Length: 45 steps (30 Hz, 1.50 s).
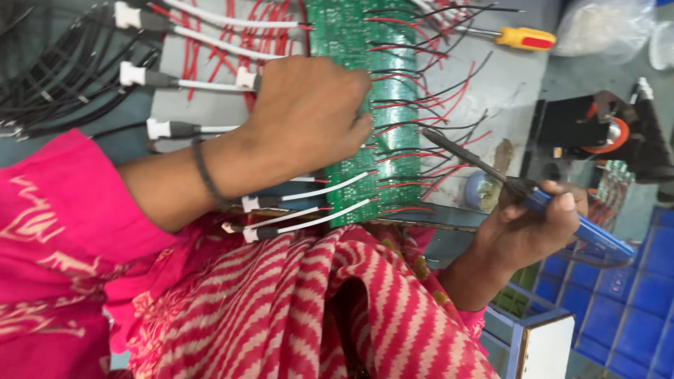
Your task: The person solders red and black wires onto green circuit boards at a workbench, holding a wire in place with one hand while applying a soldering iron with the other, working across multiple boards and repositioning wires between solder joints.
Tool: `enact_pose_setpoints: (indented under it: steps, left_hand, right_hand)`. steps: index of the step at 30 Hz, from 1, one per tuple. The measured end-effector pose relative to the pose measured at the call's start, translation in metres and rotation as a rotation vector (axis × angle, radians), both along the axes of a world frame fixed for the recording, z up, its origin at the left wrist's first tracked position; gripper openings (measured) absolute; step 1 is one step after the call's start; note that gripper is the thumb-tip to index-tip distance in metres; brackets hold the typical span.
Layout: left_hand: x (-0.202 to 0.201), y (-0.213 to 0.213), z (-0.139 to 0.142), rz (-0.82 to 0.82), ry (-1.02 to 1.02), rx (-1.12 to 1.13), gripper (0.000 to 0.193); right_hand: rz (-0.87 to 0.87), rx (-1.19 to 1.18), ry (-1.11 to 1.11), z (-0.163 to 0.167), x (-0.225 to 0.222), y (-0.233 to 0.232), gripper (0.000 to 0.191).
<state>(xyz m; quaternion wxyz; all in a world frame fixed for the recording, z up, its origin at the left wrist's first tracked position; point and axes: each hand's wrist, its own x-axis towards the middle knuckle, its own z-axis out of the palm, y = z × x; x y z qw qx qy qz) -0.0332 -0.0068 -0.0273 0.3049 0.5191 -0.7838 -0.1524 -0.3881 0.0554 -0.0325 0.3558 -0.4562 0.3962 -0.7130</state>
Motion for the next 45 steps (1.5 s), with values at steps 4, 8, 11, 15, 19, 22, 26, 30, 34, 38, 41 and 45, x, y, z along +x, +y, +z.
enact_pose_setpoints:
  steps: [4, 8, 11, 15, 19, 22, 26, 30, 34, 38, 41, 45]
  left_hand:
    - [0.000, 0.000, -0.002, -0.010, 0.025, -0.062, 0.024]
    - [0.000, 0.000, -0.002, -0.011, 0.033, -0.050, 0.024]
    - [-0.001, -0.001, -0.002, -0.011, 0.024, -0.044, 0.025]
    - [-0.001, -0.001, -0.001, -0.003, 0.024, -0.046, 0.025]
    - [-0.001, -0.001, -0.001, -0.008, 0.029, -0.043, 0.026]
    - [-0.001, -0.001, -0.001, -0.009, 0.036, -0.044, 0.023]
    - [-0.001, -0.001, -0.001, -0.014, 0.040, -0.032, 0.025]
    - [-0.002, -0.001, 0.000, -0.011, 0.037, -0.029, 0.024]
    - [-0.001, -0.001, 0.000, -0.016, 0.035, -0.014, 0.023]
    - [-0.001, -0.002, 0.000, -0.015, 0.031, -0.014, 0.022]
    - [-0.002, -0.002, 0.000, -0.015, 0.029, -0.016, 0.022]
    - [-0.001, -0.002, -0.001, -0.015, 0.029, -0.017, 0.023]
  right_hand:
    - [-0.107, -0.048, 0.253, 0.000, 0.039, -0.001, 0.032]
    - [-0.128, -0.045, 0.317, 0.001, 0.061, -0.002, 0.032]
    - [-0.083, -0.055, 0.320, 0.002, 0.066, -0.004, 0.033]
    - [-0.065, -0.053, 0.313, 0.002, 0.066, -0.007, 0.032]
    - [-0.027, -0.065, 0.359, 0.004, 0.066, -0.007, 0.032]
    - [-0.027, -0.070, 0.394, 0.007, 0.066, -0.006, 0.033]
    - [-0.065, -0.100, 0.416, 0.015, 0.062, -0.012, 0.032]
    - [-0.089, -0.107, 0.406, 0.018, 0.060, -0.013, 0.033]
    - [-0.099, -0.098, 0.432, 0.017, 0.061, -0.011, 0.034]
    - [-0.096, -0.084, 0.435, 0.015, 0.059, -0.013, 0.034]
    - [-0.074, -0.083, 0.429, 0.014, 0.057, -0.013, 0.033]
    - [-0.050, -0.078, 0.409, 0.012, 0.057, -0.013, 0.032]
